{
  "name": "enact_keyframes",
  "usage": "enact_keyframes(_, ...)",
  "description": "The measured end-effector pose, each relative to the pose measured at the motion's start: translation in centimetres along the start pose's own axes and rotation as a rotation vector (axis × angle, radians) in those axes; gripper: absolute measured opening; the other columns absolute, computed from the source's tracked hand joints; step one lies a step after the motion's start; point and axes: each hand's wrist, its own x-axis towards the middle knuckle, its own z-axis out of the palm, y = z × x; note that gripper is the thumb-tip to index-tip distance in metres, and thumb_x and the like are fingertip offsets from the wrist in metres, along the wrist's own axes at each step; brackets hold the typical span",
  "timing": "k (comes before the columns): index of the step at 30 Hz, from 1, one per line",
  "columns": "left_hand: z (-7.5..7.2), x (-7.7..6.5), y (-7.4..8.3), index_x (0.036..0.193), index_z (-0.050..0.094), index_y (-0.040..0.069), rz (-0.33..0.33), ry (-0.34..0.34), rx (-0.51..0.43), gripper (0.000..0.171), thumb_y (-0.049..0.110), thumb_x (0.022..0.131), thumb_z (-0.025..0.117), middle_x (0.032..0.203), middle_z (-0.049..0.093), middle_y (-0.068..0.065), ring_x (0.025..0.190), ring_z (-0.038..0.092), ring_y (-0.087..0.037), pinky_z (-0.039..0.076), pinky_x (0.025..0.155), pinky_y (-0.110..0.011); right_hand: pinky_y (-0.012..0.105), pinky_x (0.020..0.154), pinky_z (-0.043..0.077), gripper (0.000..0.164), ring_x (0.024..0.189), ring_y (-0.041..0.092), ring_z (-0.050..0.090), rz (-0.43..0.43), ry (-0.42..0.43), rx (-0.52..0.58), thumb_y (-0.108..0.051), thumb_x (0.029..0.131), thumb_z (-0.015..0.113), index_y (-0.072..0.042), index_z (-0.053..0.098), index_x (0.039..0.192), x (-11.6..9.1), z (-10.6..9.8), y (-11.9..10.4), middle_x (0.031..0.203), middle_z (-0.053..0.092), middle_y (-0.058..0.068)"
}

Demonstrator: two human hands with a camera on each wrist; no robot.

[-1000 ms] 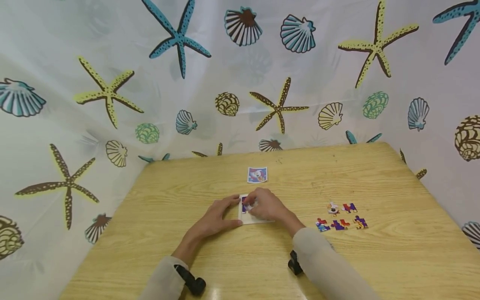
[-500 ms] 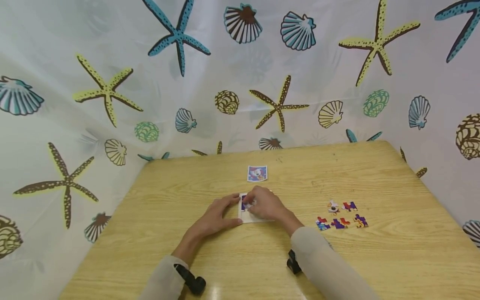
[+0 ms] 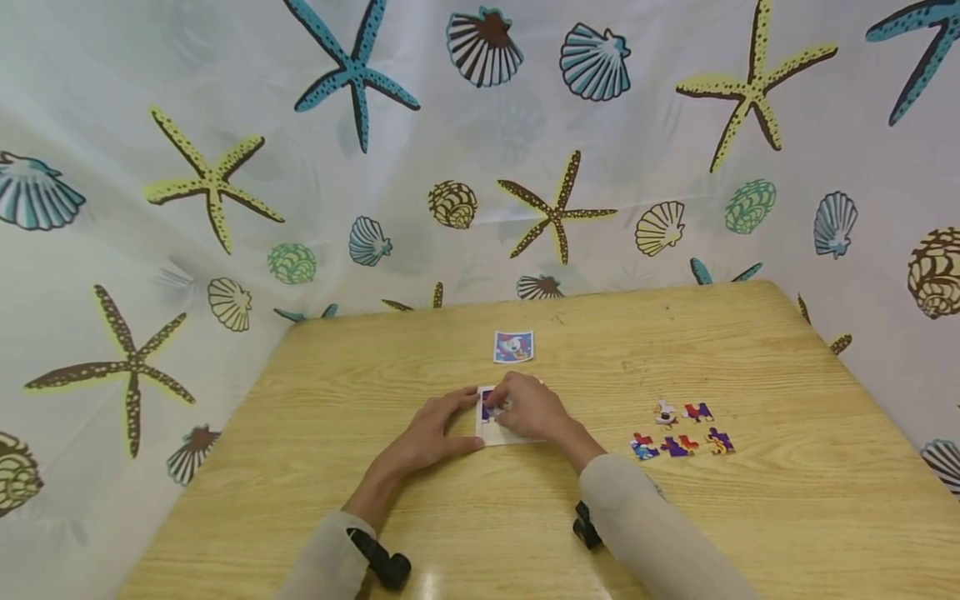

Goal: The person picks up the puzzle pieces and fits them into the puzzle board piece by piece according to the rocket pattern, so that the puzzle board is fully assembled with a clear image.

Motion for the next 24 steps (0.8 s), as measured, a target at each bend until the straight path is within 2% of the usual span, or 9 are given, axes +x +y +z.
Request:
enact_keyframes(17, 0.1, -0.13, 0.15, 0.156, 0.049, 0.019, -0.002, -0.002, -0.006, 0.078, 0.045, 0.09, 0.08, 0.167, 0.036, 0.009, 0.149, 0.032, -0.026, 0.027, 0.119, -0.058, 0.041, 0.087, 0.052, 0.021, 0.099, 0.018, 0.062, 0.058, 0.005, -0.049, -0.012, 0.089, 0.083, -0.014, 0.082, 0.11, -0.43, 0.01, -0.77, 0.107, 0.067, -0.002)
enact_keyframes(21, 0.03, -0.07, 0.09, 0.156, 0.049, 0.02, 0.0, 0.005, -0.004, 0.078, 0.046, 0.089, 0.08, 0.166, 0.036, 0.009, 0.148, 0.032, -0.026, 0.027, 0.118, -0.058, 0.04, 0.088, 0.051, 0.023, 0.101, 0.017, 0.061, 0.058, -0.007, -0.043, -0.017, 0.09, 0.083, -0.015, 0.081, 0.113, -0.52, -0.14, -0.81, 0.11, 0.066, -0.003)
enact_keyframes(24, 0.03, -0.04, -0.01, 0.156, 0.05, 0.02, 0.001, 0.009, -0.001, 0.078, 0.046, 0.089, 0.081, 0.166, 0.037, 0.01, 0.148, 0.033, -0.026, 0.028, 0.118, -0.058, 0.043, 0.09, 0.051, 0.023, 0.102, 0.02, 0.062, 0.029, -0.009, -0.023, -0.012, 0.09, 0.081, -0.012, 0.081, 0.113, -0.68, -0.34, -0.74, 0.109, 0.068, 0.0)
